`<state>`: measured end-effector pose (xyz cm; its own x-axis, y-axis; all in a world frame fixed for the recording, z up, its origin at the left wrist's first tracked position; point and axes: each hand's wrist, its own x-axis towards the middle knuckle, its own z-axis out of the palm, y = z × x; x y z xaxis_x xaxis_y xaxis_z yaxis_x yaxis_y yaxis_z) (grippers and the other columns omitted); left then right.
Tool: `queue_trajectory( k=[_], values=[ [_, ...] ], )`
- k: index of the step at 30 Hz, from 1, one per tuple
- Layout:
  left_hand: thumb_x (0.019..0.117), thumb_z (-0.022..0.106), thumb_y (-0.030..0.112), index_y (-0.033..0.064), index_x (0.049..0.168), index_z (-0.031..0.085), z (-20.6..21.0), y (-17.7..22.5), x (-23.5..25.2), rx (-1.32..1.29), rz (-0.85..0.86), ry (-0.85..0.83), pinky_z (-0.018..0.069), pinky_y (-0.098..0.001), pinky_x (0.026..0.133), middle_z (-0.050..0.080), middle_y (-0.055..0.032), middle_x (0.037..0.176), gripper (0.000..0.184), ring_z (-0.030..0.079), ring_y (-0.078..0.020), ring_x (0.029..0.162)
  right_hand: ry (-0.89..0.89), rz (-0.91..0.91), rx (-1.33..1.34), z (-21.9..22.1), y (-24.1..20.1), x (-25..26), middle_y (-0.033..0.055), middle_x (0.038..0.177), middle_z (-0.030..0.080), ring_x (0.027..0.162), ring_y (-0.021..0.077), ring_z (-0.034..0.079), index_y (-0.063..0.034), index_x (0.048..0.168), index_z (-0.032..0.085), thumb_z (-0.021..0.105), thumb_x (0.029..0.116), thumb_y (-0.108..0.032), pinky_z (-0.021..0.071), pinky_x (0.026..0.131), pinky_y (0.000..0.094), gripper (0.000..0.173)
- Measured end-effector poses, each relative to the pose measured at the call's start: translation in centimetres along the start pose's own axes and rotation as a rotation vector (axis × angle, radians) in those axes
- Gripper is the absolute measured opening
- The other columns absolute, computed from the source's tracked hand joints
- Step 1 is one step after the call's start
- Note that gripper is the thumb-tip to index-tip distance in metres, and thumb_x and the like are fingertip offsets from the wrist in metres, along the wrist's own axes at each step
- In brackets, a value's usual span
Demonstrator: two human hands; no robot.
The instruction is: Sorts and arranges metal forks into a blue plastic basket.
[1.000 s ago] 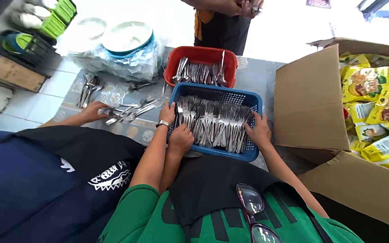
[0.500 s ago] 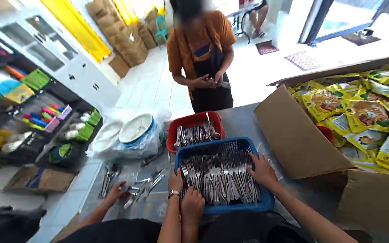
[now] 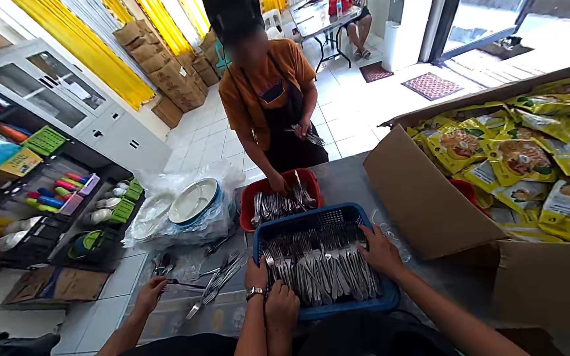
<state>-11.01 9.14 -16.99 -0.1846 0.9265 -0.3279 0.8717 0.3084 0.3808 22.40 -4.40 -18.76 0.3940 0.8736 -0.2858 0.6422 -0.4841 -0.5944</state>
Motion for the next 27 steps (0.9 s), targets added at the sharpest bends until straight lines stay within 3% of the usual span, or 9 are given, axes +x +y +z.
queue_trajectory(
  k=[21,27],
  values=[
    [0.1091,0.045,0.047,0.0011,0.146,0.049,0.1,-0.3,-0.3,-0.006,-0.007,0.001,0.0494,-0.0618,0.099,0.067,-0.0280,0.124,0.059,0.065,-0.0437,0.118,0.006,-0.003,-0.019,0.0,0.0,-0.3,0.0251,0.158,0.039,0.126,0.0458,0.058,-0.0123,0.157,0.042,0.069,0.0968,-0.025,0.0531,0.097,0.0587,0.067],
    [0.1099,0.043,0.046,-0.0013,0.150,0.044,-1.3,1.2,-1.8,-0.001,0.003,-0.028,0.0450,-0.0602,0.107,0.063,-0.0292,0.133,0.062,0.061,-0.0437,0.126,-0.028,0.010,-0.025,-1.2,-0.9,-0.6,0.0287,0.156,0.041,0.130,0.0478,0.055,-0.0101,0.156,0.043,0.065,0.1003,-0.027,0.0489,0.101,0.0617,0.062]
  ],
)
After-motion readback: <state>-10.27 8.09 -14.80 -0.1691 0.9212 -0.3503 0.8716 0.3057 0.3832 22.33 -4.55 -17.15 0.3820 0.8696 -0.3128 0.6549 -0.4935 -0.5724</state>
